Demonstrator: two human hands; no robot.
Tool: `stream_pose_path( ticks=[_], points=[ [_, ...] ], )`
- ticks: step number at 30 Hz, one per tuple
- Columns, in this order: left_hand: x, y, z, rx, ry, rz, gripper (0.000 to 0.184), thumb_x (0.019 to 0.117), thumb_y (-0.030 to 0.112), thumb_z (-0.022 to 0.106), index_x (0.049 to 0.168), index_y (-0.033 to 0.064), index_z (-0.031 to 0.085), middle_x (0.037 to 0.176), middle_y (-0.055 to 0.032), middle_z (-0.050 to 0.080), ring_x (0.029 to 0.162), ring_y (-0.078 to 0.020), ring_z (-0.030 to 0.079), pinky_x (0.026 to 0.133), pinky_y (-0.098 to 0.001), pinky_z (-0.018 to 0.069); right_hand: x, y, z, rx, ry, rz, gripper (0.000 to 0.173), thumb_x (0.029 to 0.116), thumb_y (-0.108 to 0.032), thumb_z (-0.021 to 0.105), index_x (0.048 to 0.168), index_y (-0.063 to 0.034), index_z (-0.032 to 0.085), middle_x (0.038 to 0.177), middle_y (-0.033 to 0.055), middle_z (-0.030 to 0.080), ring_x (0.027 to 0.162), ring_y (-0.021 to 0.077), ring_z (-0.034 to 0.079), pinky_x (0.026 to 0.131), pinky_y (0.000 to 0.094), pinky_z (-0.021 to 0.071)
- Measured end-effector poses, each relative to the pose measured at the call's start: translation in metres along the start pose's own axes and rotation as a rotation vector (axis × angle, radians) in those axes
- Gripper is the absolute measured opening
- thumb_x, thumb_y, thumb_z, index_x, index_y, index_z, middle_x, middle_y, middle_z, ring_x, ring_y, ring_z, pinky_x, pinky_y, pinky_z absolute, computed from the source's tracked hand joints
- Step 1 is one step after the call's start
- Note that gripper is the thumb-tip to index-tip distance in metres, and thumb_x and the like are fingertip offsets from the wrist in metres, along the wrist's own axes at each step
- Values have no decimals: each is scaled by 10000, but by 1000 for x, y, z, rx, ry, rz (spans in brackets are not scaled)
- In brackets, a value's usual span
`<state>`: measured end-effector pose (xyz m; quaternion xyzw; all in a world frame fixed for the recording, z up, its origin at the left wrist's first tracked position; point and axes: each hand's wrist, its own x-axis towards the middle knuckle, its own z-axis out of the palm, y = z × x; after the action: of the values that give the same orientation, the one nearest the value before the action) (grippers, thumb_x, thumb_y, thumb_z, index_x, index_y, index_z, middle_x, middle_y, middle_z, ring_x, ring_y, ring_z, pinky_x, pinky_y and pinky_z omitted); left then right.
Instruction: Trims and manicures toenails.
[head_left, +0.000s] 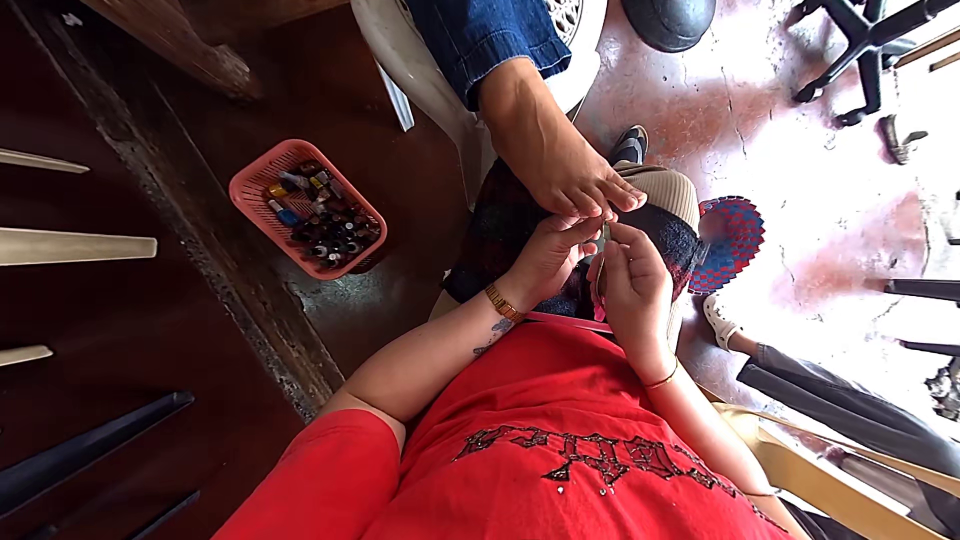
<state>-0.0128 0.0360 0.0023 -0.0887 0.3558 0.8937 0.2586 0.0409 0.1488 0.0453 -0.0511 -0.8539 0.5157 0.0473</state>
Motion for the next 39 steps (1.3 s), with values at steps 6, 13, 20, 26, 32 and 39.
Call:
stream_pose_path(
  ticks=[6,13,20,26,32,39],
  points=[
    [1,0,-1,-6,-10,2,169,1034,82,545,1032,172,688,993,53,676,869,-43,627,806,-233,534,1,-1,2,-145,-5,-91,245,1082,-108,475,1285,-12,574,701,6,599,502,55,537,456,214,484],
    [1,0,-1,10,-10,-3,168,1033,85,552,1040,176,693,1008,63,685,898,-38,637,828,-235,537,-1,1,0,-27,6,-27,256,1083,-98,466,1292,-16,589,720,1,615,501,44,533,444,197,470],
    [12,-4,-5,-85,-13,-29,157,1029,32,532,1017,113,666,993,7,672,913,-90,632,833,-274,537,2,-2,1,-173,-8,-113,255,1081,-103,477,1292,0,575,710,10,600,513,54,534,467,215,483],
    [17,-7,-7,-106,-43,-22,140,1020,26,550,1039,92,673,1025,-4,686,949,-99,644,870,-294,538,1,-1,-3,-65,-17,-13,265,1085,-108,467,1309,-27,584,710,2,614,476,53,516,422,211,461],
    [17,-7,-7,-99,-21,-23,143,1021,19,539,1025,86,664,993,-11,680,914,-99,642,828,-279,544,5,-7,-2,-132,-24,-51,227,1085,-115,476,1264,-29,586,689,0,596,487,55,530,437,213,472],
    [17,-6,-6,-103,-30,-19,148,1018,17,545,1023,97,669,1006,-1,681,942,-98,640,876,-289,535,3,-5,-2,-66,-17,8,249,1087,-126,467,1286,-42,591,693,-2,606,474,59,519,420,217,457]
  ],
)
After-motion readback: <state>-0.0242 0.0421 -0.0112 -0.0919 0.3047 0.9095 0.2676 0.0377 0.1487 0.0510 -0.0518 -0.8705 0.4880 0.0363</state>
